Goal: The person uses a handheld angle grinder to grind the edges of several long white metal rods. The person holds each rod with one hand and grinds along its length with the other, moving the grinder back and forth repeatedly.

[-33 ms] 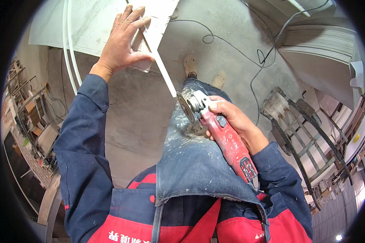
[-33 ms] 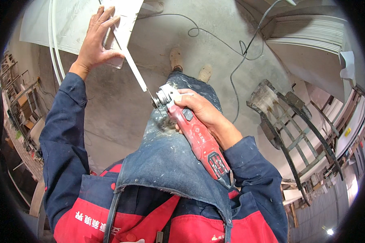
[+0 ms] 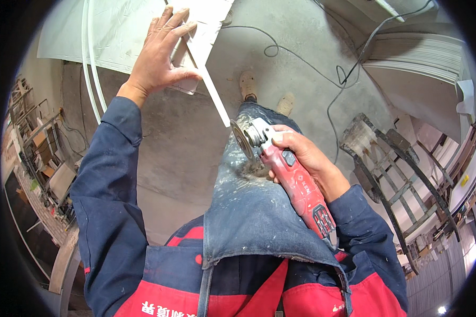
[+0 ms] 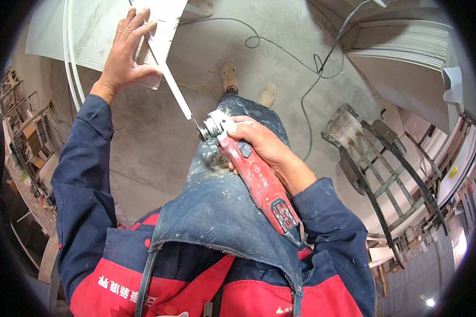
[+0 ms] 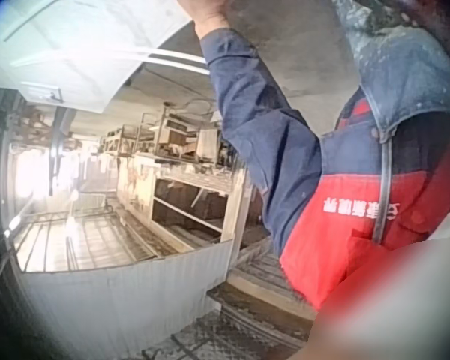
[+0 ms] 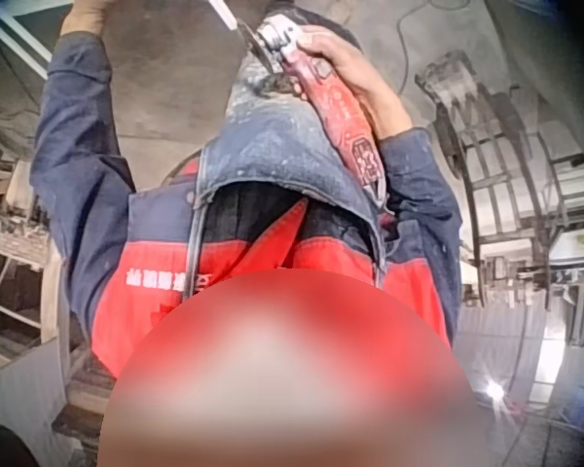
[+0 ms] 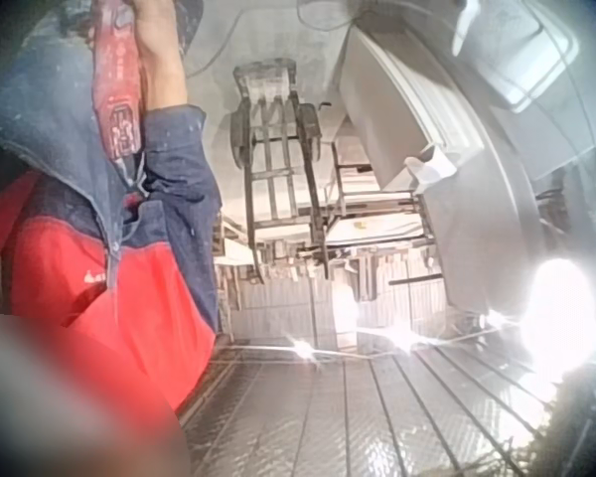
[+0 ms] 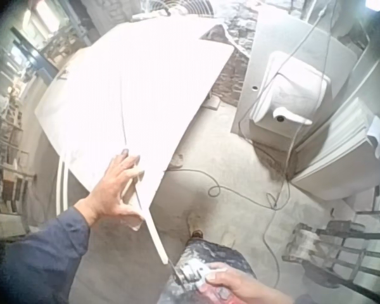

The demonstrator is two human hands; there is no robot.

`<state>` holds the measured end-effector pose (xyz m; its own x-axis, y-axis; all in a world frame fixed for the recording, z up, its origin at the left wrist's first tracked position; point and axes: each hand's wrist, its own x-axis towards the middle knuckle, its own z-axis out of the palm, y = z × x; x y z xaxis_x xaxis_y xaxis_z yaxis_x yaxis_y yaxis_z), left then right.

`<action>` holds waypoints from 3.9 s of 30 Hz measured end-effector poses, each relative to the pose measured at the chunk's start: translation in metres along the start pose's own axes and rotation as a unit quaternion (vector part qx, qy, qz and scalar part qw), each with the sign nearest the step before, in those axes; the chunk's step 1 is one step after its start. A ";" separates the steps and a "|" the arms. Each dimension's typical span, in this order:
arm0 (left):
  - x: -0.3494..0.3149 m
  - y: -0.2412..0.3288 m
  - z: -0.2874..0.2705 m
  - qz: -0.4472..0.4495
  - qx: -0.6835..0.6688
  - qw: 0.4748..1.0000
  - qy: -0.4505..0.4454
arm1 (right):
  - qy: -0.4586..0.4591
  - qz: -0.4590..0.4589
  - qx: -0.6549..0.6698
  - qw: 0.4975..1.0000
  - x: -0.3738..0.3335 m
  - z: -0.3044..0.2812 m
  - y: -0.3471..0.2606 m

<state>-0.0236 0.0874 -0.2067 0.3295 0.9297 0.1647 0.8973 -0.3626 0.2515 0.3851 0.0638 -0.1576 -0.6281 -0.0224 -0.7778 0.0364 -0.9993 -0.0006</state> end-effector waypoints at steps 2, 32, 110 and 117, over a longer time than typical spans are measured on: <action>-0.001 -0.003 0.000 0.003 -0.002 1.000 -0.006 | 0.003 0.002 -0.001 1.000 0.001 0.000 0.000; 0.000 0.005 -0.001 -0.010 -0.009 1.000 -0.006 | -0.015 0.027 -0.047 0.998 0.013 0.016 -0.030; 0.030 0.012 -0.028 -0.016 0.044 0.997 -0.055 | -0.029 -0.007 -0.052 0.998 0.032 0.006 -0.031; 0.032 0.013 -0.030 -0.019 0.038 0.998 -0.056 | -0.053 -0.004 -0.061 0.997 0.038 0.007 -0.041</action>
<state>-0.0101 0.1105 -0.1694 0.3217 0.9457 0.0475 0.9280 -0.3248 0.1826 0.3537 0.1036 -0.1828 -0.7076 -0.0242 -0.7062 0.1213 -0.9887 -0.0878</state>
